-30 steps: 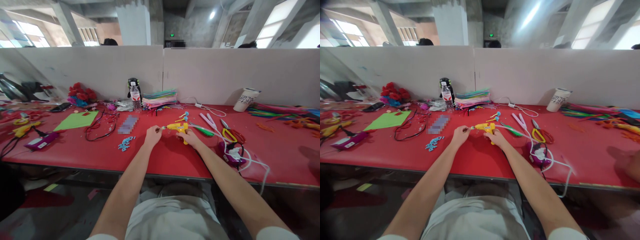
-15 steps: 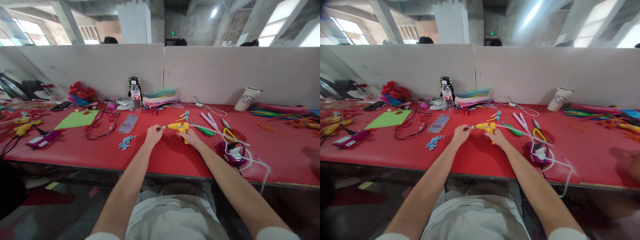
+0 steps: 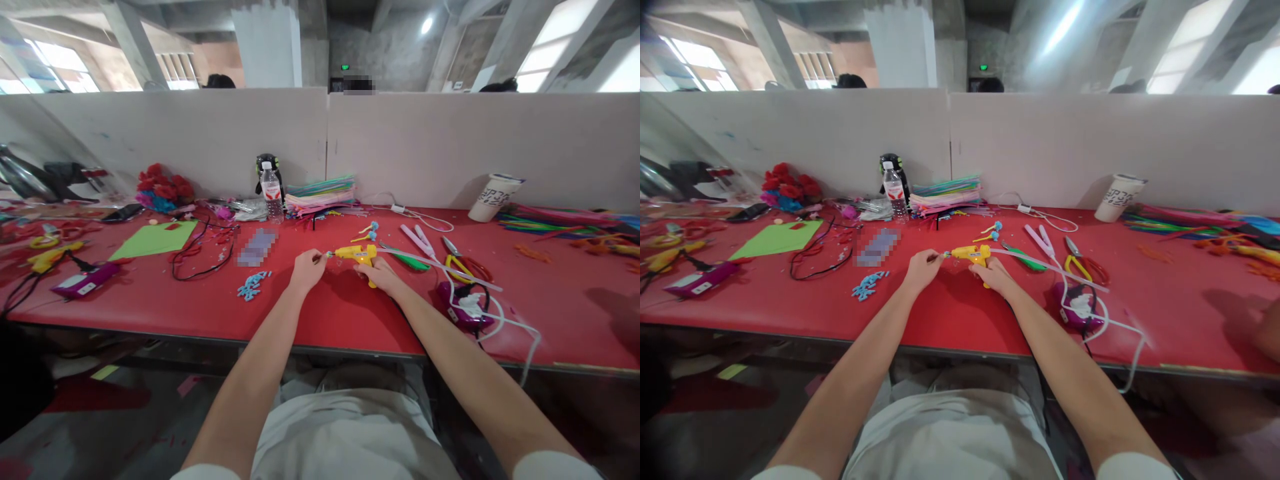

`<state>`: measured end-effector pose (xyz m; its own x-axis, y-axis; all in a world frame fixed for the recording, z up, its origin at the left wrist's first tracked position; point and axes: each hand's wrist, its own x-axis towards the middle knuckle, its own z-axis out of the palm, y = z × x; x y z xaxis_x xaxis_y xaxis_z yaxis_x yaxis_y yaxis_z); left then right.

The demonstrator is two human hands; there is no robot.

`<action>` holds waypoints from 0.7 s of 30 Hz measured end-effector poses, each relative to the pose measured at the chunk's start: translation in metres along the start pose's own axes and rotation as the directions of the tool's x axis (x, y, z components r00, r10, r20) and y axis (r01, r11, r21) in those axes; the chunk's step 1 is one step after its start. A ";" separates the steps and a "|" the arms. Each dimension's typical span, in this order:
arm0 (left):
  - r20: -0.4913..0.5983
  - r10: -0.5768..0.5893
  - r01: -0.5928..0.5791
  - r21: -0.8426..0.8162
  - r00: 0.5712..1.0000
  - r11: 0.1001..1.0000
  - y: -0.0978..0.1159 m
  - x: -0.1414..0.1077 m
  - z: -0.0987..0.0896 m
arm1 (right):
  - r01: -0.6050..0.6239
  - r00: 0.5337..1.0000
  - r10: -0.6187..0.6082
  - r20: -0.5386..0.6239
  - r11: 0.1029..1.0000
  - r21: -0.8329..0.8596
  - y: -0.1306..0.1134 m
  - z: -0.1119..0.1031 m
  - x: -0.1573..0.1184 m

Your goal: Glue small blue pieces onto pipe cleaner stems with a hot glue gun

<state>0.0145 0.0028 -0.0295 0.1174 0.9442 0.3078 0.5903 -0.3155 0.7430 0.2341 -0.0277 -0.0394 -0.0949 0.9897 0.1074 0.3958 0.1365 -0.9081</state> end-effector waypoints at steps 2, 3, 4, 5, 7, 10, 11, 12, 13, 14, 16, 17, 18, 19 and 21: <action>0.001 0.000 0.000 -0.005 1.000 1.000 0.000 0.000 0.000 | -0.010 1.000 0.010 0.001 1.000 -0.011 -0.001 0.000 -0.001; 0.003 -0.001 0.001 -0.006 1.000 1.000 0.000 0.000 0.000 | -0.016 1.000 0.016 0.003 1.000 -0.016 -0.001 0.000 -0.001; 0.003 -0.002 0.002 -0.007 1.000 1.000 0.000 0.000 0.000 | -0.020 1.000 0.020 0.004 1.000 -0.020 -0.001 -0.001 -0.001; 0.002 -0.001 0.001 -0.008 1.000 1.000 0.000 0.000 0.000 | -0.023 1.000 0.023 0.007 1.000 -0.022 -0.001 -0.001 -0.001; 0.000 0.003 -0.003 -0.009 1.000 1.000 0.000 0.000 0.000 | -0.025 1.000 0.025 0.006 0.999 -0.023 -0.001 -0.001 0.000; 0.001 0.003 -0.003 -0.005 1.000 1.000 0.001 0.000 0.000 | -0.035 0.999 0.035 -0.006 0.999 -0.034 0.000 -0.001 0.000; 0.002 0.003 -0.003 -0.001 1.000 1.000 0.001 0.000 0.000 | -0.040 0.999 0.040 -0.008 0.998 -0.038 0.001 -0.001 0.000; 0.001 0.002 -0.002 0.003 1.000 1.000 0.002 0.000 0.000 | -0.045 0.999 0.045 -0.008 0.998 -0.045 0.001 -0.001 0.000; -0.001 0.002 -0.002 0.005 1.000 1.000 0.002 0.000 0.000 | -0.049 0.999 0.049 -0.008 0.997 -0.053 0.000 -0.001 0.000; -0.003 0.002 -0.002 0.004 1.000 1.000 0.002 0.000 0.000 | -0.051 0.999 0.051 -0.007 0.997 -0.061 0.000 -0.002 0.000; -0.005 0.002 -0.002 -0.001 1.000 1.000 0.002 0.000 0.000 | -0.046 0.999 0.046 -0.002 0.996 -0.072 -0.001 -0.002 0.000; -0.004 0.002 -0.002 -0.003 1.000 1.000 0.002 0.000 0.000 | -0.044 0.999 0.044 -0.001 0.996 -0.075 -0.001 -0.002 0.000; -0.005 0.003 -0.003 -0.004 1.000 1.000 0.002 0.000 0.000 | -0.042 0.999 0.042 -0.001 0.996 -0.075 -0.002 -0.002 0.000; -0.005 0.004 -0.004 -0.003 1.000 1.000 0.002 0.000 0.000 | -0.043 0.999 0.043 0.000 0.996 -0.076 -0.002 -0.002 -0.001; -0.007 0.007 -0.007 -0.003 1.000 1.000 0.002 0.000 0.000 | -0.049 0.999 0.049 -0.006 0.996 -0.078 -0.002 -0.002 -0.001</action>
<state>0.0153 0.0020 -0.0283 0.1160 0.9415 0.3166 0.5872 -0.3221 0.7426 0.2351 -0.0288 -0.0369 -0.0702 0.9954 0.0648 0.4699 0.0904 -0.8781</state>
